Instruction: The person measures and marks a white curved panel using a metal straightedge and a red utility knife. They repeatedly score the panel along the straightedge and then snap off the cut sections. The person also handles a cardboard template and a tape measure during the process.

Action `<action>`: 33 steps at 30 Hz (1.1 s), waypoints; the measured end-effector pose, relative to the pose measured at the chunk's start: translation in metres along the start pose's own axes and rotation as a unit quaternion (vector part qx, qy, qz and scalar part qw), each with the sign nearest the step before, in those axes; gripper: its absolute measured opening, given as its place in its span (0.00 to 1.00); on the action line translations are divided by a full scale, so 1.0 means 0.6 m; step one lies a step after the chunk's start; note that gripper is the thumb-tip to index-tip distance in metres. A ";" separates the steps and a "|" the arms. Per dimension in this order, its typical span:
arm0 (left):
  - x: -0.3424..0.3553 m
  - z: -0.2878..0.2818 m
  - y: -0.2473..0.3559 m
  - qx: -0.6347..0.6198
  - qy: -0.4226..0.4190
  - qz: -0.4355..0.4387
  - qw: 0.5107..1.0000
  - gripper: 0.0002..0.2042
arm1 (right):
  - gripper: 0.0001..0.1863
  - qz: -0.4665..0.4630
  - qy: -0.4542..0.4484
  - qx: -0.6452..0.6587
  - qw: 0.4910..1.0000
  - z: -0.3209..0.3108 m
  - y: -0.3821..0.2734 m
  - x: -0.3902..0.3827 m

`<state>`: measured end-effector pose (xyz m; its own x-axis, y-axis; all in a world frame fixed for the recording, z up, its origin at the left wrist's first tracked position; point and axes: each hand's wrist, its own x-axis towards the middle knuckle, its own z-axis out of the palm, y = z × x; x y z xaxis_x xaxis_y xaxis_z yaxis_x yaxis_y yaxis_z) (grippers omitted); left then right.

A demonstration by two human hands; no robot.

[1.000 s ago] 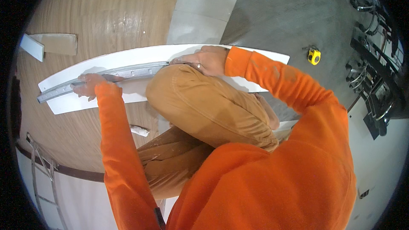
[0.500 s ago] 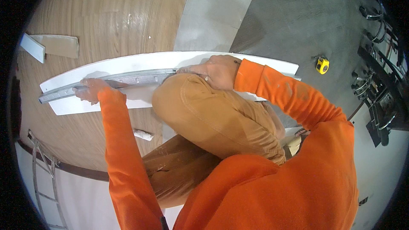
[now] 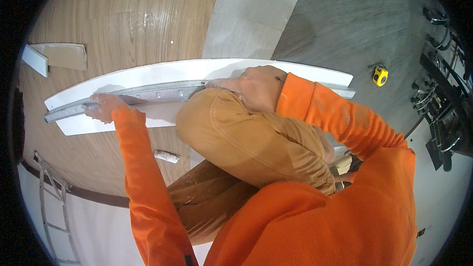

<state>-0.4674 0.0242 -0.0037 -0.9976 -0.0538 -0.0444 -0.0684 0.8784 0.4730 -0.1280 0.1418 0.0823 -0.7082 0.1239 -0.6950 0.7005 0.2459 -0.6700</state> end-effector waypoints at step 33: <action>-0.027 -0.005 0.027 0.008 -0.005 -0.048 0.999 0.26 | 0.22 0.101 0.037 0.019 0.994 0.008 0.052 -0.084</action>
<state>-0.4522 0.0380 0.0071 -0.9863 -0.1333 -0.0975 -0.1632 0.8767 0.4524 -0.0699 0.1384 0.0954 -0.5570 0.2378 -0.7957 0.8304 0.1727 -0.5297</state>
